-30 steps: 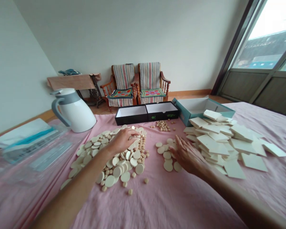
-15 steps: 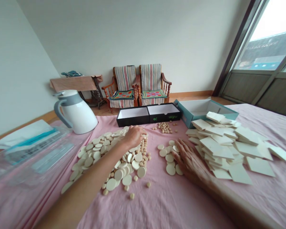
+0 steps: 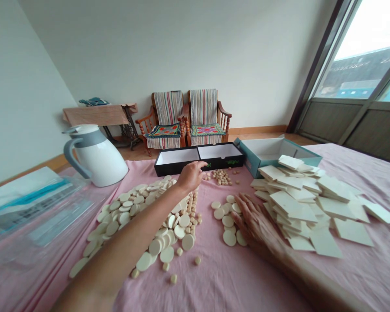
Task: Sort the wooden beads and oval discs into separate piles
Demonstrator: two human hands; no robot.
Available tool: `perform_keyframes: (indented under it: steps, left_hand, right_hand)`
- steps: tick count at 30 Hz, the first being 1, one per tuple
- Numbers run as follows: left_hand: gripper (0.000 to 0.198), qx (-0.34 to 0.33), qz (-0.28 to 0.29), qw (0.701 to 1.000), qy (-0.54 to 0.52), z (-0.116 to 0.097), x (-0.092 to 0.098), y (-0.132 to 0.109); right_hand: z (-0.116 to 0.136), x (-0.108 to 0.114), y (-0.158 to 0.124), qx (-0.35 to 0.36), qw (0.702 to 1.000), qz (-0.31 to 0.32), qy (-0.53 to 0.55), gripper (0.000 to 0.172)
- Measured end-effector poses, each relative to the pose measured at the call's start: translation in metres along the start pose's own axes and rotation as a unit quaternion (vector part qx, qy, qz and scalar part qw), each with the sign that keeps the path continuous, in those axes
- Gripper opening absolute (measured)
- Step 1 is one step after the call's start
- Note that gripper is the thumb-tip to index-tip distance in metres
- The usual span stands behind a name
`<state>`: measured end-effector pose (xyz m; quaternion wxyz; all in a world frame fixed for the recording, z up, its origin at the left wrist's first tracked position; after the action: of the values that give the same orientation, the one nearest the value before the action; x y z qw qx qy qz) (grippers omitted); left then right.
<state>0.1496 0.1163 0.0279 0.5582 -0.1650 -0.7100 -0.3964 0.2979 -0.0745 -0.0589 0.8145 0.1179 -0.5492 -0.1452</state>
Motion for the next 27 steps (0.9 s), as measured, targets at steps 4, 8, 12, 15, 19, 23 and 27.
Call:
perform_keyframes:
  steps: [4, 8, 12, 15, 19, 23, 27]
  left_hand:
    - [0.023, -0.003, 0.02, 1.0, -0.004, 0.006, 0.001, 0.0]
    - [0.019, -0.035, 0.094, 0.995, -0.006, 0.015, -0.009, -0.019]
    - [0.019, -0.055, 0.132, 0.99, -0.004, 0.019, -0.018, -0.031]
    - [0.018, -0.061, 0.14, 0.988, 0.001, 0.019, -0.02, -0.032]
    - [0.019, -0.068, 0.144, 0.987, 0.007, 0.016, -0.019, -0.032]
    - [0.018, -0.072, 0.137, 0.988, 0.01, 0.015, -0.016, -0.035]
    - [0.02, -0.064, 0.116, 0.991, 0.001, 0.015, -0.016, -0.034]
  right_hand:
    - [0.0, 0.0, 0.001, 0.002, 1.0, 0.005, -0.005, 0.057]
    - [-0.001, -0.002, 0.001, 0.004, 1.0, -0.002, -0.011, 0.055]
    - [0.002, 0.0, -0.001, -0.003, 1.0, -0.002, -0.019, 0.055]
    - [0.01, 0.007, 0.005, -0.007, 1.0, 0.0, -0.026, 0.056]
    - [0.018, 0.013, 0.03, -0.008, 0.999, -0.021, -0.03, 0.06]
    - [0.008, 0.003, 0.053, -0.059, 0.998, -0.034, 0.006, 0.056]
    - [-0.005, -0.007, 0.054, -0.075, 0.995, -0.051, 0.037, 0.05]
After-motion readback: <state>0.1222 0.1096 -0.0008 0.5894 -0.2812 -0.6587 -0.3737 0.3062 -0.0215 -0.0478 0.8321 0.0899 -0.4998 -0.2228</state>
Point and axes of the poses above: each hand's wrist, its own y-axis towards the middle knuckle, its own x-axis out of the back of the hand, z = x × y, the point moved 3 cm from there along y, towards the middle knuckle, and after that the axes turned 10 degrees about y, right-handed, at the moved point
